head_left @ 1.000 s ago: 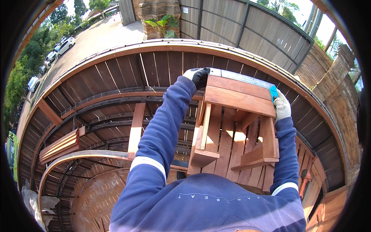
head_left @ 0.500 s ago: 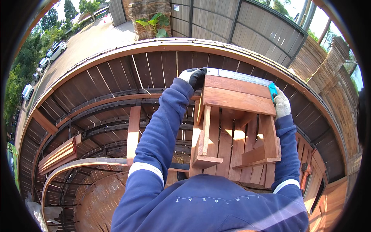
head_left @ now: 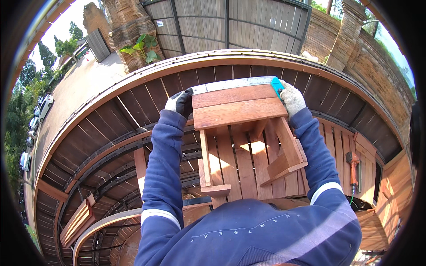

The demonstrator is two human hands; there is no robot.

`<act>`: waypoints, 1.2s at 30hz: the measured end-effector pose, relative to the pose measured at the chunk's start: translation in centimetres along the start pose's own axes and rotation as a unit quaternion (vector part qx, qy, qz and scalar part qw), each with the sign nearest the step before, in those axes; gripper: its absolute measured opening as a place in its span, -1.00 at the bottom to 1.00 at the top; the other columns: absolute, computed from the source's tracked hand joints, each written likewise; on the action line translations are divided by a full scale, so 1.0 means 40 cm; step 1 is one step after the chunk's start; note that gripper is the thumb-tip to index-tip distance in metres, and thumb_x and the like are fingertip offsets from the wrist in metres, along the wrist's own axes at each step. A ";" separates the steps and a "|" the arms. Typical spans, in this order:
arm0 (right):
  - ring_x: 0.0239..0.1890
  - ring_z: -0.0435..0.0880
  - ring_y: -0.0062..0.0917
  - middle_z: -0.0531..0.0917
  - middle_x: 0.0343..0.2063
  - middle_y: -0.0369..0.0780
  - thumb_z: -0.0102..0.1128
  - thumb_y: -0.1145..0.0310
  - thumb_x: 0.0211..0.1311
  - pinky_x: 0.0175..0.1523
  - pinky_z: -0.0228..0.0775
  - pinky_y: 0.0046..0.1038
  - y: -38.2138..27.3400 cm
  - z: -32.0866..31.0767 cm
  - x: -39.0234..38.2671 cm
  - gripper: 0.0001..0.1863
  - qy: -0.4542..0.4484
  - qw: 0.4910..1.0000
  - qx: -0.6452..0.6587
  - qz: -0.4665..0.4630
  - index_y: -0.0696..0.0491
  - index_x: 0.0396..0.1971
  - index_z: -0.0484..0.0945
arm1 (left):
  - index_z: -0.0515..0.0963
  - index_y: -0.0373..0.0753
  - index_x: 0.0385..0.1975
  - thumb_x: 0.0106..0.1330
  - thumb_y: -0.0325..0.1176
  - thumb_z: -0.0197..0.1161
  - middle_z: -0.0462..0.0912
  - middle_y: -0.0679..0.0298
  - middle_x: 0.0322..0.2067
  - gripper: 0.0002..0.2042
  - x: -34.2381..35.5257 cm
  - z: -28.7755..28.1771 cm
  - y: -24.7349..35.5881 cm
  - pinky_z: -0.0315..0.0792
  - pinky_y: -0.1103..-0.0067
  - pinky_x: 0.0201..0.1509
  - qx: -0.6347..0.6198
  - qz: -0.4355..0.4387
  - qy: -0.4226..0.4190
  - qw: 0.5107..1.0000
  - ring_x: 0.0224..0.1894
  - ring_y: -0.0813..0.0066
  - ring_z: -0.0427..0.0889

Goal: The person places wooden slats on top of a wooden box structure, checks their alignment with a speed square, and secures them with a pneumatic nail gun.

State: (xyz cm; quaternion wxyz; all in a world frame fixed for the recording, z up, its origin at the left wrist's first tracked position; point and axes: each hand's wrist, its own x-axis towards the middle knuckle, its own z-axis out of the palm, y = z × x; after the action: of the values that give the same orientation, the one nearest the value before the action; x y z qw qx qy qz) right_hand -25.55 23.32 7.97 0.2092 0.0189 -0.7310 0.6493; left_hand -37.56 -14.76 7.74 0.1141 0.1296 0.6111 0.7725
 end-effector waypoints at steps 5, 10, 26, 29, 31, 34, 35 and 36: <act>-0.01 0.56 -0.60 0.60 0.03 -0.26 -0.01 0.55 0.28 0.15 0.39 -0.55 0.020 -0.010 0.003 -0.51 0.031 0.998 0.024 0.040 0.20 0.23 0.42 | 0.54 -0.38 -0.13 0.43 -0.25 0.15 0.66 0.20 -0.26 -0.73 0.007 0.001 0.004 0.49 0.55 -0.14 -0.085 -0.050 -0.013 0.995 -0.28 0.48 0.60; 0.07 0.55 -0.57 0.59 0.08 -0.23 0.01 0.54 0.24 0.21 0.33 -0.55 0.017 -0.014 0.009 -0.51 0.023 0.999 0.009 0.023 0.19 0.21 0.45 | 0.47 -0.47 0.01 0.38 -0.33 0.21 0.64 -0.02 -0.09 -0.66 0.022 -0.009 -0.020 0.54 0.38 0.04 -0.197 -0.047 -0.033 0.979 -0.09 0.21 0.66; 0.14 0.51 -0.50 0.52 0.17 -0.20 0.07 0.41 0.28 0.29 0.28 -0.45 0.103 -0.127 0.072 -0.47 -0.051 0.998 -0.037 0.001 0.18 0.27 0.38 | 0.61 -0.11 -0.11 0.24 -0.06 0.37 0.70 0.34 -0.16 -0.66 0.068 -0.032 -0.028 0.49 0.42 -0.06 -0.027 -0.138 -0.022 0.990 -0.14 0.47 0.62; 0.13 0.51 -0.50 0.53 0.16 -0.21 0.07 0.41 0.28 0.28 0.29 -0.45 0.111 -0.137 0.076 -0.47 -0.052 0.998 -0.031 0.002 0.18 0.27 0.38 | 0.62 -0.09 -0.11 0.23 -0.07 0.38 0.69 0.33 -0.16 -0.67 0.044 -0.023 -0.001 0.50 0.40 -0.05 -0.006 -0.140 -0.018 0.990 -0.14 0.46 0.62; 0.12 0.52 -0.52 0.53 0.15 -0.22 0.05 0.44 0.27 0.26 0.29 -0.47 0.119 -0.147 0.075 -0.47 -0.050 0.998 -0.027 -0.003 0.18 0.27 0.38 | 0.62 -0.08 -0.11 0.23 -0.08 0.38 0.69 0.34 -0.17 -0.68 0.039 -0.023 -0.001 0.50 0.40 -0.05 -0.023 -0.132 -0.020 0.991 -0.14 0.46 0.62; 0.11 0.52 -0.55 0.53 0.15 -0.23 0.03 0.47 0.27 0.25 0.30 -0.49 0.125 -0.147 0.091 -0.47 -0.042 0.999 -0.034 -0.003 0.19 0.27 0.38 | 0.61 -0.11 -0.11 0.24 -0.13 0.38 0.69 0.32 -0.18 -0.70 0.054 -0.031 -0.014 0.51 0.41 -0.06 -0.044 -0.113 -0.026 0.992 -0.13 0.45 0.63; 0.11 0.51 -0.56 0.53 0.15 -0.23 0.02 0.47 0.28 0.25 0.30 -0.50 0.124 -0.141 0.093 -0.47 -0.039 0.999 -0.035 -0.001 0.19 0.28 0.37 | 0.61 -0.11 -0.12 0.24 -0.14 0.38 0.69 0.32 -0.18 -0.71 0.062 -0.040 -0.021 0.51 0.41 -0.06 -0.042 -0.107 -0.024 0.993 -0.13 0.45 0.63; 0.11 0.51 -0.57 0.53 0.15 -0.24 0.02 0.47 0.29 0.25 0.30 -0.51 0.121 -0.128 0.085 -0.47 -0.032 0.999 -0.035 0.004 0.19 0.28 0.37 | 0.61 -0.12 -0.12 0.25 -0.15 0.37 0.69 0.31 -0.18 -0.71 0.065 -0.045 -0.021 0.52 0.41 -0.06 -0.038 -0.102 -0.025 0.994 -0.13 0.45 0.63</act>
State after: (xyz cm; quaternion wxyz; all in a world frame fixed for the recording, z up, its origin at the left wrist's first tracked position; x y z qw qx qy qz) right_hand -28.67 29.82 4.88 0.1834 0.0292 -0.7598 0.6230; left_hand -40.60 -15.34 6.67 0.2126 0.0814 0.5884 0.7758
